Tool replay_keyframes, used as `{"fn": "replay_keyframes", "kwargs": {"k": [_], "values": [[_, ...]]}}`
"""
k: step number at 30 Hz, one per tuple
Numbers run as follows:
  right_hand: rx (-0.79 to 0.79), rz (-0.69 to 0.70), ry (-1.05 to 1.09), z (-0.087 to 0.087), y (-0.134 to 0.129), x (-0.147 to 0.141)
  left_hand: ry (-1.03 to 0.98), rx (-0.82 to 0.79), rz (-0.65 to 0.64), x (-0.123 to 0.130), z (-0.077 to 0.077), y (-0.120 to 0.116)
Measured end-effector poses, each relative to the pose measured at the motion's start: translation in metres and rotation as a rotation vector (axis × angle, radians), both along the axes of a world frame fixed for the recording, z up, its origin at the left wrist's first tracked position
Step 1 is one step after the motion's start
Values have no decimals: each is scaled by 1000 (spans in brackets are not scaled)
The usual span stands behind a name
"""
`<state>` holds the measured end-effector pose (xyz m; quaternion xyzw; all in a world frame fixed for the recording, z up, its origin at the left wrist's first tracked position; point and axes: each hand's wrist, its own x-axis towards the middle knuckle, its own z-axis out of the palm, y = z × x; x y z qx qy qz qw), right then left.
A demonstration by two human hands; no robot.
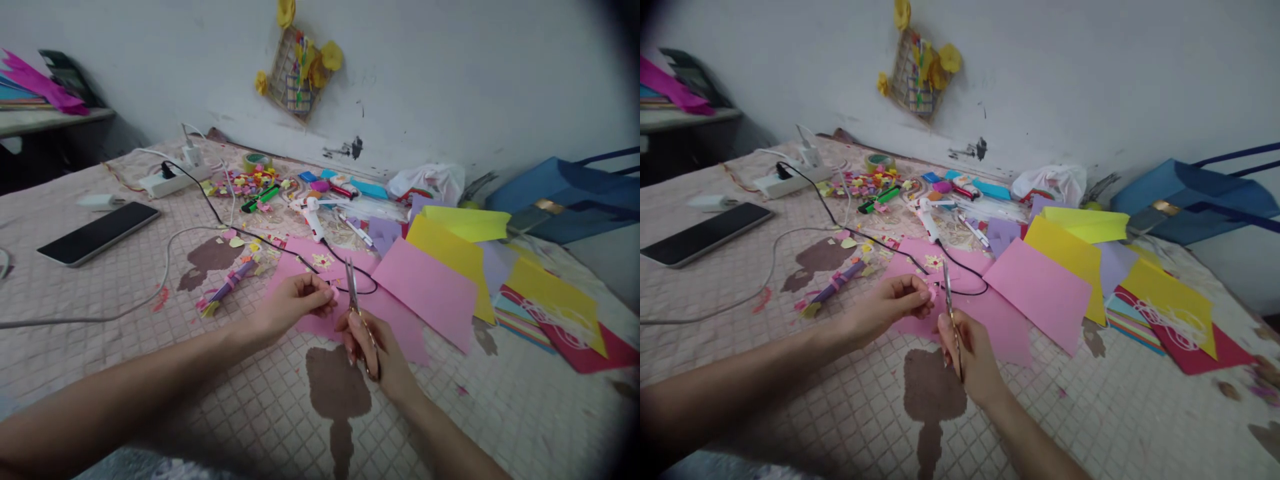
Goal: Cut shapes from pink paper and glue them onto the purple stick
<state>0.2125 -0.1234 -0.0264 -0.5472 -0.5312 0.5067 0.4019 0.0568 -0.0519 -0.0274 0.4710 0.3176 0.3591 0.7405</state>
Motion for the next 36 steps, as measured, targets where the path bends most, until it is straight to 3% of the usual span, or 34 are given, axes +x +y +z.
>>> {"fn": "replay_keyframes", "kwargs": {"k": [10, 36], "values": [[-40, 48, -104, -9, -2, -3, -57, -4, 131, -2, 3, 3], [-21, 41, -136, -6, -1, 0, -91, 24, 117, -4, 1, 5]]}}
